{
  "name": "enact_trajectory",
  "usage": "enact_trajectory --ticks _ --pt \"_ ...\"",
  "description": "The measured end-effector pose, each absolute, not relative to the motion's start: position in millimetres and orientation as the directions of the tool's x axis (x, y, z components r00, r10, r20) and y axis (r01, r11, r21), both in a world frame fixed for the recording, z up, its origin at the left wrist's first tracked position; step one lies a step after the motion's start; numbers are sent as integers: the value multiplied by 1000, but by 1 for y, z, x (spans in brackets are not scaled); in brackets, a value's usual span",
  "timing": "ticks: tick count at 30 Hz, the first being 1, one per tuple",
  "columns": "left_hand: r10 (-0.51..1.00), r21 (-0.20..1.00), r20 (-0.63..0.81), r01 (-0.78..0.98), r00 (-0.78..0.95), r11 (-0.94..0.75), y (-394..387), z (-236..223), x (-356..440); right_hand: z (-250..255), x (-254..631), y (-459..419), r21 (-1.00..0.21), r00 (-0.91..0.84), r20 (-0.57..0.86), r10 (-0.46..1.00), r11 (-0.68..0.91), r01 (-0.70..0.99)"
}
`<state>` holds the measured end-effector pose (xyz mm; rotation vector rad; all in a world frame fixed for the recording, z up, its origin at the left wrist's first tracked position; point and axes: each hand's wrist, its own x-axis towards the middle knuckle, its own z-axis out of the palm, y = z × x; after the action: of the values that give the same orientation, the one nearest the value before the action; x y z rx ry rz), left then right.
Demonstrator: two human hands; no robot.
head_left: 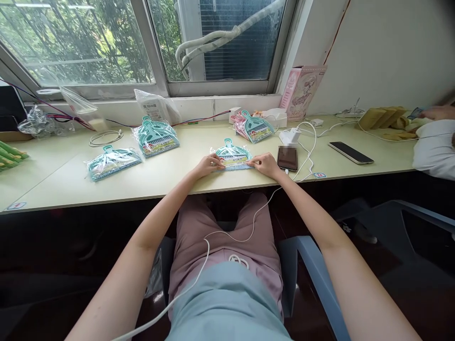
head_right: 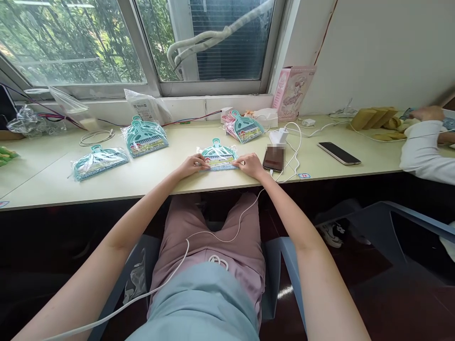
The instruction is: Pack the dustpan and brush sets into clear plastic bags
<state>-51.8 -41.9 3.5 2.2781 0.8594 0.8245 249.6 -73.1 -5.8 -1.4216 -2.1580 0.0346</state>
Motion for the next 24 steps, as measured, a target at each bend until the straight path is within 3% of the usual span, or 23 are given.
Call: enact_trajectory --ticks 5,10,14,19,24 --pt "736 619 346 448 582 -645 -42 2 -46 -1 250 -74 -396 -235 393 889 394 829" --pt "775 366 273 683 570 -632 -38 6 -34 2 247 -73 -233 -309 400 863 422 876" --pt "785 257 223 742 578 -619 -32 11 -29 4 241 -76 -159 -330 368 869 408 899" --pt "831 343 246 757 499 -556 -24 11 -27 6 229 -83 -65 -336 318 886 374 925" --pt "860 434 162 747 484 -503 -15 11 -23 8 223 -79 -73 -270 324 907 309 948"
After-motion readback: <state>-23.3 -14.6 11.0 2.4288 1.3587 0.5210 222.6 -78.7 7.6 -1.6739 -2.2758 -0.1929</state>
